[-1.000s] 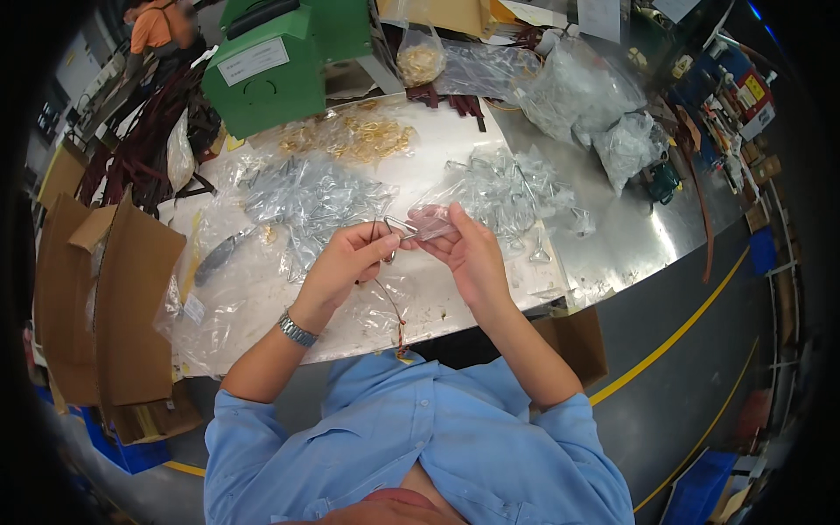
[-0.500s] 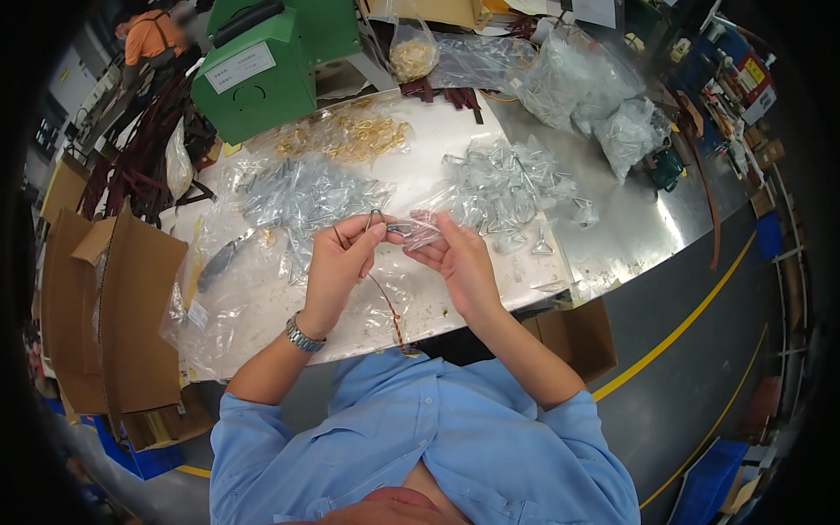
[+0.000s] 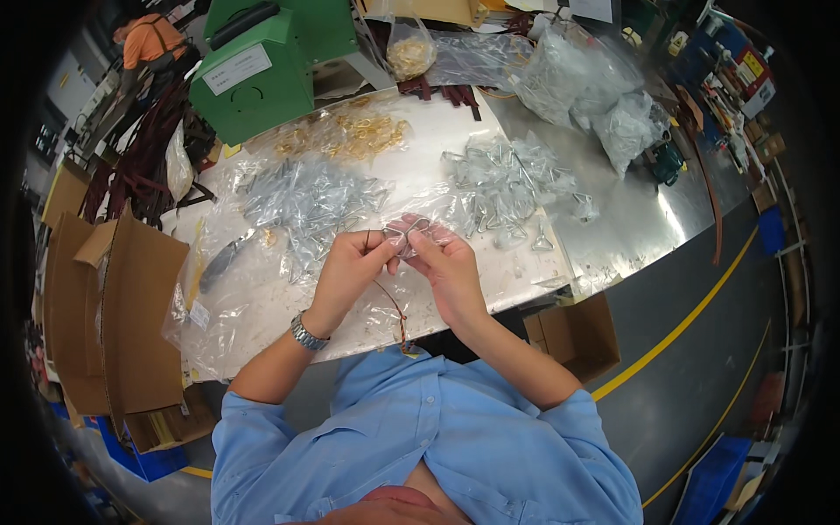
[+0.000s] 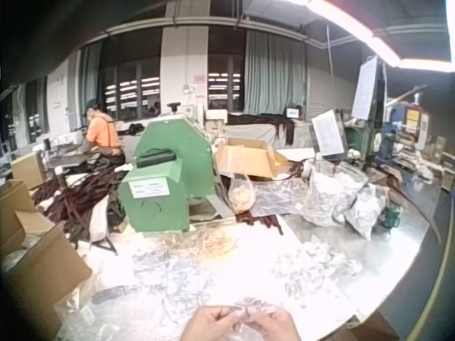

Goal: Packaging small metal hardware components into individual plastic bags.

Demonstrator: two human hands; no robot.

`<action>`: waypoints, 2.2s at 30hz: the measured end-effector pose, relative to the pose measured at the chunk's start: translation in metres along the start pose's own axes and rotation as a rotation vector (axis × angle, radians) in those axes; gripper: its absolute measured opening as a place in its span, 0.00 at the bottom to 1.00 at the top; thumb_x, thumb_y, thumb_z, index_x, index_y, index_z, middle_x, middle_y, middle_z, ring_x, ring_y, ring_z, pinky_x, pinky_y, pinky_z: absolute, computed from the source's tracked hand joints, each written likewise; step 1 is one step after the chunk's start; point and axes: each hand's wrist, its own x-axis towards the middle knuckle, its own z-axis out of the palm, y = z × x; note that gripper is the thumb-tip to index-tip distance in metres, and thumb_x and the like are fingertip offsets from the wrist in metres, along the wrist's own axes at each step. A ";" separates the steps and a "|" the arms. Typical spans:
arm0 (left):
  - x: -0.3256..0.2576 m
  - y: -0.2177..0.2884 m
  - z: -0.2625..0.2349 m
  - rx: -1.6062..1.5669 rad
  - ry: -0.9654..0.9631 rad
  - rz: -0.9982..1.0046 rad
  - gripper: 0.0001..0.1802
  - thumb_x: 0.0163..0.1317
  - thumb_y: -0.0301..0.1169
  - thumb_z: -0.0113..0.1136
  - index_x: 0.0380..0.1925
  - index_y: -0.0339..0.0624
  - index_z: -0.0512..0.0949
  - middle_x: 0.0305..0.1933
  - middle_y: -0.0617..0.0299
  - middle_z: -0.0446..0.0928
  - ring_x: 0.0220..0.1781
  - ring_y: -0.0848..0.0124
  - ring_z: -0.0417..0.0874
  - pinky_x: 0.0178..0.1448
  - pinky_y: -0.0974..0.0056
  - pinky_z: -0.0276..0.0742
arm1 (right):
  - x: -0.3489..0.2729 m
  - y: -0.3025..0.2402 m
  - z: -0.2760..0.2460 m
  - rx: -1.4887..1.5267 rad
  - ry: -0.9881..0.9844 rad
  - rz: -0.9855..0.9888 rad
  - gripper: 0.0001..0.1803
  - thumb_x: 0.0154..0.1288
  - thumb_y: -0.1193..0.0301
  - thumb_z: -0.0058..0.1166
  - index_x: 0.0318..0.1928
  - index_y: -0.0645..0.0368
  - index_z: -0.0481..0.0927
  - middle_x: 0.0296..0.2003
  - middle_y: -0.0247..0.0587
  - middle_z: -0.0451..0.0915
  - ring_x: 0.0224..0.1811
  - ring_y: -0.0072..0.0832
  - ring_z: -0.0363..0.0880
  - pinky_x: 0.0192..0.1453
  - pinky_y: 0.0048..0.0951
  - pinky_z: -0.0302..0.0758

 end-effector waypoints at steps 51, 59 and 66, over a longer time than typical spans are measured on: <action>0.005 0.013 -0.031 -0.152 -0.543 -0.003 0.25 0.79 0.30 0.53 0.74 0.41 0.74 0.42 0.64 0.85 0.33 0.82 0.70 0.39 0.75 0.69 | -0.025 -0.057 -0.039 -0.504 -0.428 0.236 0.19 0.88 0.61 0.42 0.42 0.62 0.78 0.34 0.40 0.84 0.21 0.17 0.77 0.22 0.18 0.70; -0.001 0.021 -0.028 -0.288 -0.710 -0.105 0.30 0.80 0.33 0.54 0.78 0.41 0.66 0.37 0.57 0.88 0.27 0.83 0.67 0.31 0.74 0.64 | -0.026 -0.048 -0.029 -0.704 -0.343 0.210 0.15 0.86 0.68 0.43 0.48 0.66 0.81 0.33 0.36 0.84 0.22 0.15 0.75 0.25 0.19 0.71; 0.004 0.006 -0.020 -0.539 -0.753 -0.271 0.32 0.78 0.31 0.57 0.80 0.40 0.64 0.36 0.55 0.87 0.24 0.84 0.68 0.29 0.74 0.64 | -0.030 -0.041 -0.015 -0.909 -0.283 0.007 0.12 0.84 0.72 0.44 0.48 0.66 0.80 0.31 0.37 0.83 0.22 0.16 0.73 0.27 0.21 0.70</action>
